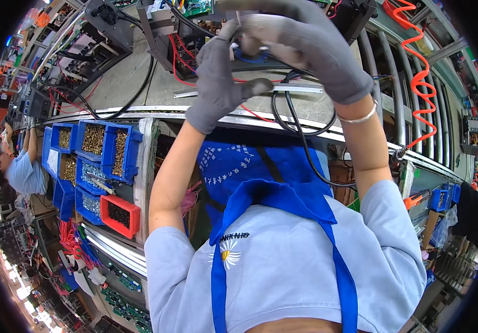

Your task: The person assembles an electronic device by connecting wires to a circuit board and using a pneumatic screwdriver to secure components. They work at a bench with organized parts bins, handling various wires and tools to complete the assembly.

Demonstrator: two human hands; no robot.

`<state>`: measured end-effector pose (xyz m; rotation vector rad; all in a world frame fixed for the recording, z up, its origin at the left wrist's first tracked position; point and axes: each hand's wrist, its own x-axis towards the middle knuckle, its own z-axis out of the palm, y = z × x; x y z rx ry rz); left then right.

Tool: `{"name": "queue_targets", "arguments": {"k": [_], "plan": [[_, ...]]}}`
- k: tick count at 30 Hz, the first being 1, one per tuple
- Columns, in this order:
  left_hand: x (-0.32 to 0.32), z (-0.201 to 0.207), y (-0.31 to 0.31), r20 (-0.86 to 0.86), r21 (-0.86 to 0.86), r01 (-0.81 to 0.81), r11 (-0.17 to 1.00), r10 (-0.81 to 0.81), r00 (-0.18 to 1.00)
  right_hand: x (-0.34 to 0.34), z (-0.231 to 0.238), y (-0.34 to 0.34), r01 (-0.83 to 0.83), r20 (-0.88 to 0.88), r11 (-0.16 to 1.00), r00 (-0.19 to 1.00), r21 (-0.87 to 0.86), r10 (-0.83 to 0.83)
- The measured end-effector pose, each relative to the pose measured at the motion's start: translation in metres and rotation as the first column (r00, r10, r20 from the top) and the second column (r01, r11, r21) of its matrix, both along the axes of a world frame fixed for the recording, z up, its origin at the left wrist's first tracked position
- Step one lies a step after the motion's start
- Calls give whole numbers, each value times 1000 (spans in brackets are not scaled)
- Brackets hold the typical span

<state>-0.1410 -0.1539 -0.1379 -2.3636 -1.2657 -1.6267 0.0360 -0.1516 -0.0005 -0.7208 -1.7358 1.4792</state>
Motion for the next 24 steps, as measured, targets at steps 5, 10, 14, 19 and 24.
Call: {"name": "queue_targets", "arguments": {"k": [5, 10, 14, 19, 24], "plan": [[3, -5, -13, 391, -310, 331, 891, -198, 899, -10, -11, -3, -83, -31, 997, 996, -6, 83], [-28, -30, -42, 336, -432, 245, 868, -98, 937, -6, -74, 32, -31, -442, 880, 873, -474, -207], [-67, -55, -57, -206, -164, -200, 966, 165, 965, -4, -138, 46, -107, -419, 723, 868, -682, -267], [-117, -55, -72, -480, -184, -412, 893, 284, 830, -6, -191, 19, 150, -138, 824, 954, -547, -265], [-122, -65, -51, -498, -91, -549, 831, 439, 748, 18, -199, -1, 210, -32, 803, 961, -558, -274]]}}
